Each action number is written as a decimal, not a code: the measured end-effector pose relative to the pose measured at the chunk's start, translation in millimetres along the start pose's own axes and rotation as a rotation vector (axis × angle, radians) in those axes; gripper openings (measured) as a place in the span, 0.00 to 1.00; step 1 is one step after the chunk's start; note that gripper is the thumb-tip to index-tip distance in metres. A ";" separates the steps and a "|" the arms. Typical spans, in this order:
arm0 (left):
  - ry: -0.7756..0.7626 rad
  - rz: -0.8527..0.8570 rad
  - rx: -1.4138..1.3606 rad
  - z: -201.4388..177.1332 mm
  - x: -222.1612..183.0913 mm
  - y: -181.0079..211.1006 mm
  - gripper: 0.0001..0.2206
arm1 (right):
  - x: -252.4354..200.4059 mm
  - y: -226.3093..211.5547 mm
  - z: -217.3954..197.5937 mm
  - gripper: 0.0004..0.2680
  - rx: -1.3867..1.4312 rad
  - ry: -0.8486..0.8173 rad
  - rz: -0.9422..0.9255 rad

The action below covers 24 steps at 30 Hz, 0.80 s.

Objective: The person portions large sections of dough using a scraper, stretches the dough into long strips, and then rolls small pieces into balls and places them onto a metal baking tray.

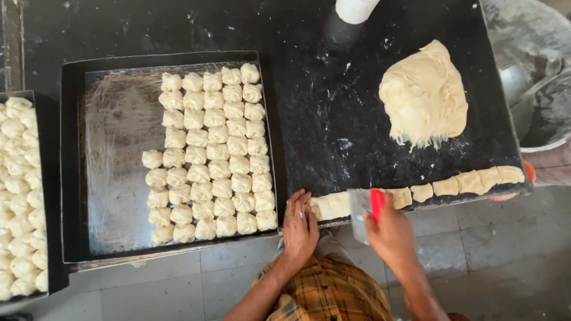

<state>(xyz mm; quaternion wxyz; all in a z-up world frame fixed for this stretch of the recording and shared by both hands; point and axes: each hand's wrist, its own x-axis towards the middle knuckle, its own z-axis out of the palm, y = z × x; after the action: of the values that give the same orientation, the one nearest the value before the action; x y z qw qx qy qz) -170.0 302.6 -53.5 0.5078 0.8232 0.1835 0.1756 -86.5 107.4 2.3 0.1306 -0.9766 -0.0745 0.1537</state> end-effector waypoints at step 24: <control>-0.113 -0.061 0.170 -4.7 -19.5 -1.5 0.13 | 28.9 -44.7 43.9 0.18 0.112 -0.188 -0.113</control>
<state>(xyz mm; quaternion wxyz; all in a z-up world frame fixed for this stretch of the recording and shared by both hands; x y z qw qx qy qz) -189.4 297.5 -54.8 0.4509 0.8658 0.1939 0.0969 -78.0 165.6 -33.7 0.1859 -0.9433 -0.1326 0.2410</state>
